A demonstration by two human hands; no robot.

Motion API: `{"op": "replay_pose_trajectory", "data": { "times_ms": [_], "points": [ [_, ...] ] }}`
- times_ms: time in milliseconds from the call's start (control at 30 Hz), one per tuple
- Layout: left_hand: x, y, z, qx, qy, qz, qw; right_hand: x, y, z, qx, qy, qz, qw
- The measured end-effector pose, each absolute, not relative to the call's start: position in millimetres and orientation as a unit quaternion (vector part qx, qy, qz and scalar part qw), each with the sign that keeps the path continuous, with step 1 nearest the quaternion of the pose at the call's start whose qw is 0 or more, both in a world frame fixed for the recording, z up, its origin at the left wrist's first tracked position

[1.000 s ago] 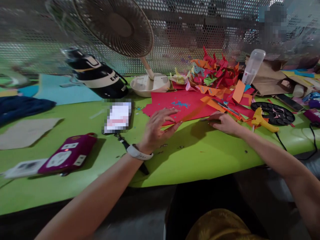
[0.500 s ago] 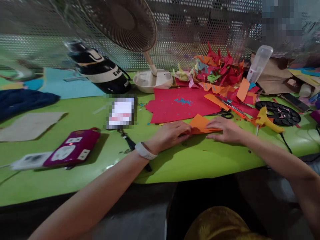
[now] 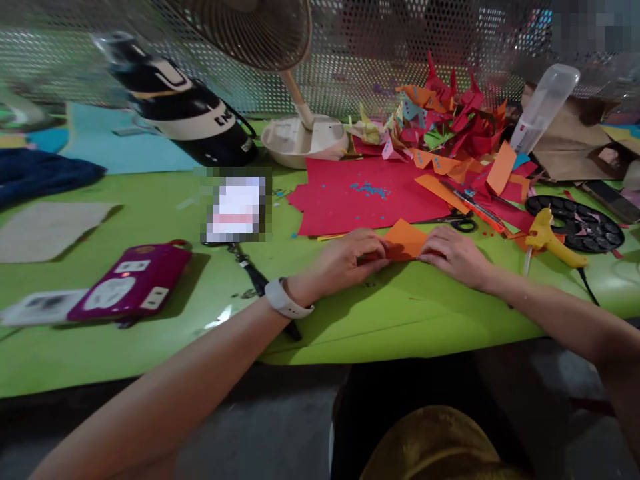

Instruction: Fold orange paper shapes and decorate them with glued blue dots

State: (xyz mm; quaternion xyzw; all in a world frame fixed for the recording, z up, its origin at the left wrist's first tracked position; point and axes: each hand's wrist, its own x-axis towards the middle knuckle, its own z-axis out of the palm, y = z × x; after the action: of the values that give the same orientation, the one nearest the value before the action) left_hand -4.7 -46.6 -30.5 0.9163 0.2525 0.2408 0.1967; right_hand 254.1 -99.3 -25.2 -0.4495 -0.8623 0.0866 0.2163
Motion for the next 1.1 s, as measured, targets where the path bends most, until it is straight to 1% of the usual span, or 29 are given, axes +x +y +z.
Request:
{"op": "replay_pose_trajectory", "data": {
  "times_ms": [100,300,433,600,767,833,867,900,967,1033,1100],
  "points": [
    [-5,-46,-28,0.902,0.295,0.231,0.217,253,-98,-22,-0.485,-0.844,0.104,0.205],
    [-8,-42,-15,0.891,0.335,0.164,0.259,252,-97,-17,-0.528,-0.821,0.118,0.184],
    [-17,-37,-4,0.892,0.344,0.101,0.275,252,-96,-14,-0.544,-0.811,0.123,0.178],
    [-29,-31,9,0.871,0.393,0.026,0.292,252,-94,-9,-0.552,-0.806,0.141,0.161],
    [-43,-21,15,0.87,0.375,-0.029,0.318,255,-92,-10,-0.552,-0.802,0.15,0.17],
    [-48,-19,17,0.879,0.373,-0.021,0.297,257,-92,-11,-0.555,-0.798,0.154,0.176],
    [-49,-19,17,0.88,0.386,0.008,0.277,258,-92,-11,-0.558,-0.795,0.156,0.178],
    [-48,-20,16,0.88,0.4,0.048,0.253,259,-92,-11,-0.561,-0.793,0.157,0.179],
    [-40,-28,12,0.867,0.423,0.182,0.19,261,-91,-11,-0.566,-0.789,0.157,0.177],
    [-25,-42,4,0.894,0.353,0.24,0.133,262,-91,-11,-0.568,-0.789,0.155,0.175],
    [-8,-58,-8,0.944,0.247,0.187,0.113,262,-90,-12,-0.567,-0.79,0.155,0.175]
  ]
}}
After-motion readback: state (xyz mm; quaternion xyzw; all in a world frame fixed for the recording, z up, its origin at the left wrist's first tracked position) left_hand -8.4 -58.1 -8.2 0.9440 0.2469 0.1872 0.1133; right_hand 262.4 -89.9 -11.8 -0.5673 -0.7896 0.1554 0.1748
